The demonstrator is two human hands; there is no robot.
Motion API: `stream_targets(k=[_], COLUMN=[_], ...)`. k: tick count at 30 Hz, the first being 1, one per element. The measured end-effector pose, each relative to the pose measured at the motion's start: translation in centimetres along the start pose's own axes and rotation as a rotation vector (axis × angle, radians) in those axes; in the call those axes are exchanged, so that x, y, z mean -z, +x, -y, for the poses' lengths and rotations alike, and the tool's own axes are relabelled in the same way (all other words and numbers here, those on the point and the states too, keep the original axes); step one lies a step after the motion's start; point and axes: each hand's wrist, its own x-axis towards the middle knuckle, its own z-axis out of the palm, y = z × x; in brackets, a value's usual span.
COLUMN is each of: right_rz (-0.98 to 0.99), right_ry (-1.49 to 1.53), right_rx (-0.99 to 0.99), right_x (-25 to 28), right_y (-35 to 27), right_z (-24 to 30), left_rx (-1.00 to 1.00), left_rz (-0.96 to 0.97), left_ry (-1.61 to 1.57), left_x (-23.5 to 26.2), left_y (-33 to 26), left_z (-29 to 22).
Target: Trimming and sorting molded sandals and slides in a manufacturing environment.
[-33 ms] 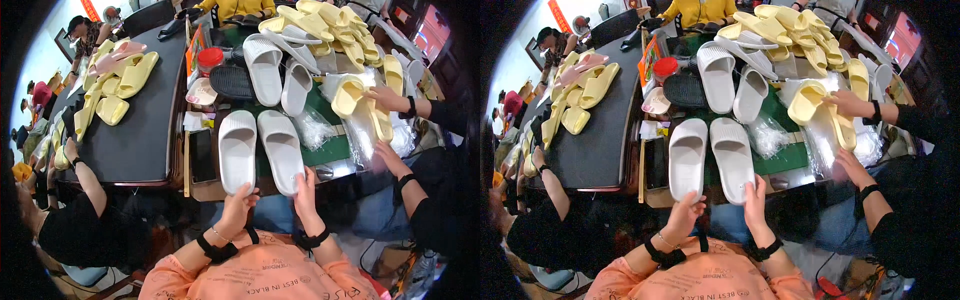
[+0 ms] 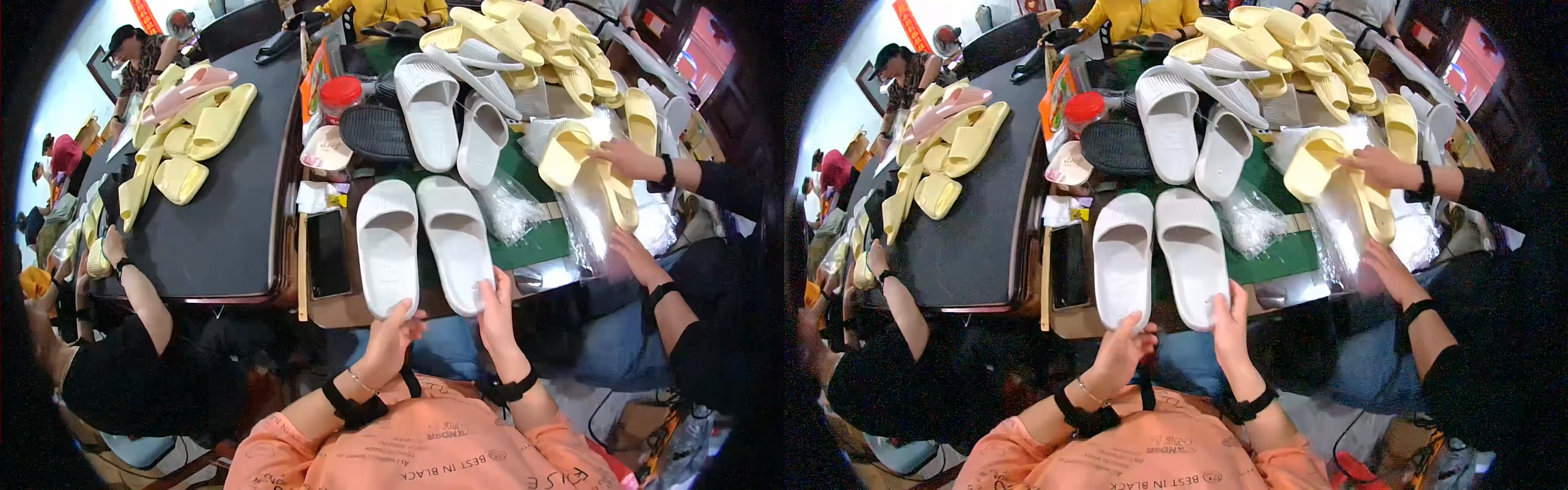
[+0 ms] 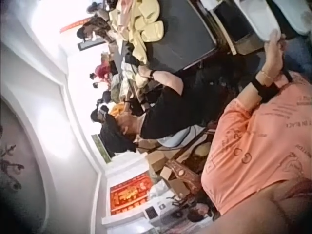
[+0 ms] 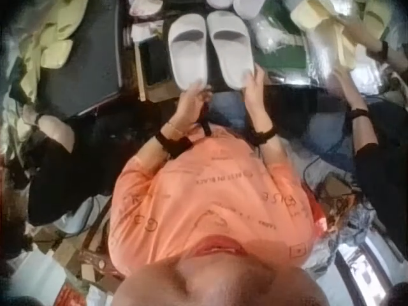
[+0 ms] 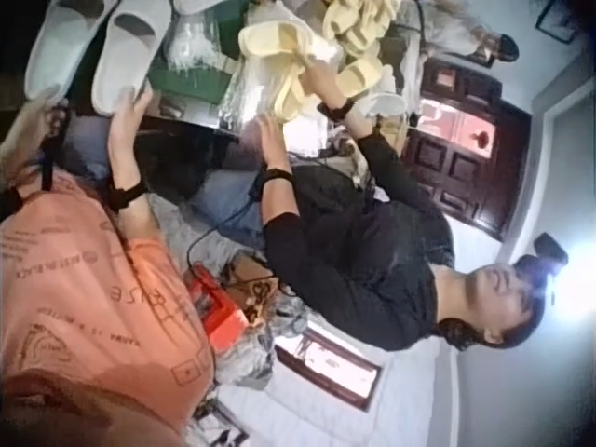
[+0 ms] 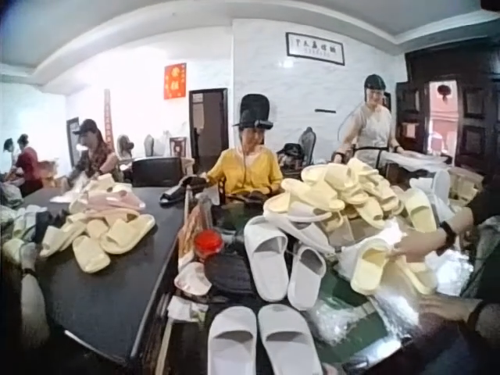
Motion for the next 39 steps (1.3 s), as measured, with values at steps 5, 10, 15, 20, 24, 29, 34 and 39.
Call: stream_targets(k=[5,10,15,20,24,29,34,39], right_rz=[0.164,-0.168,-0.164,-0.115,-0.136,-0.062,0.175,0.420], right_ry=[-0.988,-1.105,-1.274,-1.321,-1.398,-1.377,-1.462,-2.136], right_rx=[0.415,0.576,0.556,0.572,0.620,0.420,-0.001,-0.781], right_x=[0.9,4.3,6.0,7.1,7.2,9.9,18.4,29.1], right_y=[1.0,4.9,8.7,9.5,7.9,0.8,-3.9,-8.6], right_z=[2.9,6.8,6.9,5.1,5.5,6.4,2.0,-3.6], left_rx=[0.541,0.780,-0.710,-0.986,-1.152,-1.160,-1.175,-1.171], left_rz=[0.279,0.627,0.340,-0.056,0.017,-0.027,-0.012,-0.020], left_ry=[0.280,0.703,1.350,1.724,1.777,1.794,1.802,1.787], left_x=[2.1,0.7,-1.7,-3.4,-2.1,-2.1,-2.2,-2.5], left_y=[1.9,0.9,3.3,4.7,7.5,7.2,7.5,7.8], left_z=[0.0,-3.0,-5.1,-4.8,-2.8,-2.5,-2.7,-2.9])
